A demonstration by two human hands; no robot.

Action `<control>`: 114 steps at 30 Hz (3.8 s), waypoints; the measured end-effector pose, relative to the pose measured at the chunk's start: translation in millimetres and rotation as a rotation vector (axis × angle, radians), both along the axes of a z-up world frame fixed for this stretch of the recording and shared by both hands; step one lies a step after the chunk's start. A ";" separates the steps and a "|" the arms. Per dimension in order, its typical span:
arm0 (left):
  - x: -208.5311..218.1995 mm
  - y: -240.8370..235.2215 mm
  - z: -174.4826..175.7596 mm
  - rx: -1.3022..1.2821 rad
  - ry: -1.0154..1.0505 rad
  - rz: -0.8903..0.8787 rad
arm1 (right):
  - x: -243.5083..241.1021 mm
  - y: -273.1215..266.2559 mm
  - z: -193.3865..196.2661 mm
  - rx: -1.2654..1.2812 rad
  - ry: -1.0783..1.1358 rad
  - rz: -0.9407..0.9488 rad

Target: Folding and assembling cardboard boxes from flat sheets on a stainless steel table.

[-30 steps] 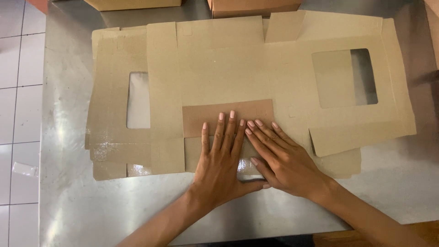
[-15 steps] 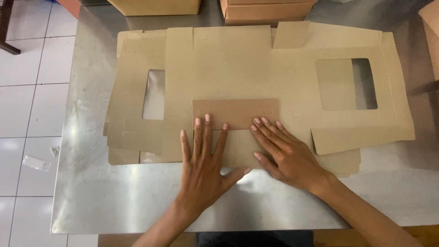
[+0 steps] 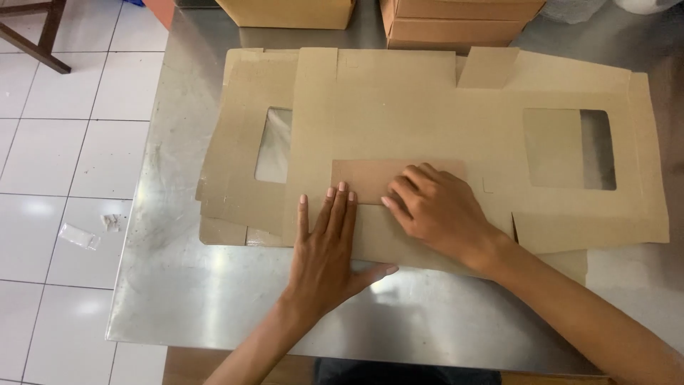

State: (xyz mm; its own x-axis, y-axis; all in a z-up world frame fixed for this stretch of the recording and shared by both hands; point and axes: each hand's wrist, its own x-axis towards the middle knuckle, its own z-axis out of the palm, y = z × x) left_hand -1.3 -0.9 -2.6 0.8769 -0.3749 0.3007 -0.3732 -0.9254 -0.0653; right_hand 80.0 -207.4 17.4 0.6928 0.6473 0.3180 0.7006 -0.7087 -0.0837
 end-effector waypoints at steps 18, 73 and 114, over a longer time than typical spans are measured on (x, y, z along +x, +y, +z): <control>-3.1 -3.2 -5.8 0.019 0.002 0.046 | -2.8 19.7 -36.6 0.106 -0.012 -0.266; 4.8 -3.7 6.0 -0.151 0.127 -0.053 | -28.4 -62.1 -37.2 0.244 0.263 -0.393; 6.4 -35.2 9.2 -0.026 -0.015 0.033 | -53.0 -66.0 -10.0 0.154 0.136 -0.127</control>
State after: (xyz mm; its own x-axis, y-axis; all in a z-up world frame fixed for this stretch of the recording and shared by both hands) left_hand 5.2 -36.0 6.6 0.8841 -0.3378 0.3229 -0.3418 -0.9386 -0.0463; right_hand 27.0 -273.4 7.4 0.8087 0.5031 0.3046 0.5814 -0.7620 -0.2851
